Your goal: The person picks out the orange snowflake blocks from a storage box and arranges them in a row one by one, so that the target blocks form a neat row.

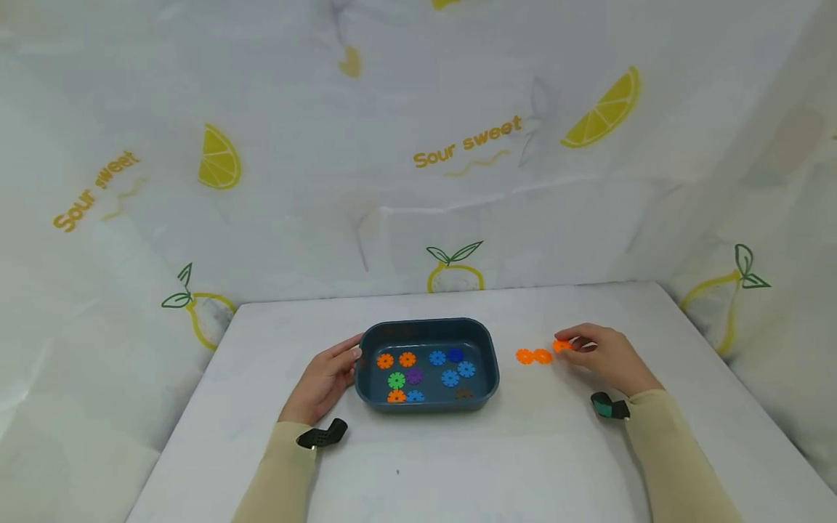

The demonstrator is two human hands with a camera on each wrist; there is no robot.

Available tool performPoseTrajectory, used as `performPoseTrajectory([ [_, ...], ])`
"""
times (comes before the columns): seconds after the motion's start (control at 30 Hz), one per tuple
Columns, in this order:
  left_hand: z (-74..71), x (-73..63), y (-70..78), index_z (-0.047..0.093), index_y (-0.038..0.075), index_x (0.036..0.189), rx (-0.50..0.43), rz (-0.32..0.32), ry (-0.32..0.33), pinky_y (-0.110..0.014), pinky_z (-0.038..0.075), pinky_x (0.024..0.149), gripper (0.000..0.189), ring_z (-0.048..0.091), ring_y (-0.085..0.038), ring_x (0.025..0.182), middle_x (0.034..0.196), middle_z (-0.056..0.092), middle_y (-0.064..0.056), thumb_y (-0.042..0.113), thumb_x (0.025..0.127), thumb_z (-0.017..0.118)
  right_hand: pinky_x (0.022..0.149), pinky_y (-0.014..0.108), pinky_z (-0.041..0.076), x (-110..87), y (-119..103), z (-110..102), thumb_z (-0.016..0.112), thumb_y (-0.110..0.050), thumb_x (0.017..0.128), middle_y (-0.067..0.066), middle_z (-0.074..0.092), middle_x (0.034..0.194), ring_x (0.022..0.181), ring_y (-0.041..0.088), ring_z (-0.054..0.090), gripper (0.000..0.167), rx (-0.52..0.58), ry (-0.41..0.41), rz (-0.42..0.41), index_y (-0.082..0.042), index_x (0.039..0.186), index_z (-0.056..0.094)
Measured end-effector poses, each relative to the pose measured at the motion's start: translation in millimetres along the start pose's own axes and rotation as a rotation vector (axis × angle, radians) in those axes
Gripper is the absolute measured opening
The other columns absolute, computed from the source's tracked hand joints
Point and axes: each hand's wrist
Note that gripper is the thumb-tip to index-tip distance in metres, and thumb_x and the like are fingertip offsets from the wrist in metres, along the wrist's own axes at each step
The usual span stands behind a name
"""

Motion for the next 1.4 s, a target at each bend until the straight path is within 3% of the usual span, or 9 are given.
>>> performPoseTrajectory([
  [0.23,-4.9,-2.1,2.9,0.059,0.013,0.156,-0.018,-0.001,-0.012,-0.020,0.055,0.082,0.053,0.061,-0.010,0.094,0.125,0.071,0.000,0.022,0.105,0.072,0.090,0.038,0.056,5.1,-1,6,0.083,-0.027,0.096,0.009,0.076,0.120,0.106,0.025,0.067,0.032,-0.018,-0.015,0.009,-0.015,0.125,0.079],
  [0.57,-1.4,-5.6,0.9,0.058,0.012,0.157,-0.019,-0.018,0.002,-0.019,0.054,0.080,0.054,0.060,-0.008,0.092,0.125,0.071,0.002,0.021,0.105,0.072,0.088,0.038,0.053,2.9,-1,12,0.081,-0.023,0.097,0.004,0.073,0.109,0.101,0.023,0.063,0.027,-0.032,-0.043,0.042,-0.016,0.123,0.079],
  [1.13,1.2,-3.0,1.1,0.062,0.014,0.153,-0.028,-0.013,0.014,-0.019,0.055,0.081,0.050,0.062,-0.009,0.094,0.130,0.071,-0.001,0.020,0.104,0.073,0.088,0.037,0.054,6.3,3,12,0.080,-0.020,0.097,0.007,0.074,0.114,0.102,0.024,0.064,0.026,-0.038,-0.040,0.022,-0.015,0.122,0.079],
  [1.4,0.9,-1.4,0.7,0.057,0.011,0.157,-0.007,0.003,-0.005,-0.019,0.056,0.083,0.055,0.062,-0.008,0.095,0.129,0.072,0.001,0.022,0.105,0.072,0.089,0.037,0.055,6.6,4,12,0.080,-0.019,0.096,0.008,0.074,0.119,0.103,0.023,0.064,0.026,-0.046,-0.032,0.016,-0.016,0.123,0.079],
])
Point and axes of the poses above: each hand's wrist, its own x-axis towards the middle knuckle, its own z-axis out of the palm, y = z × x
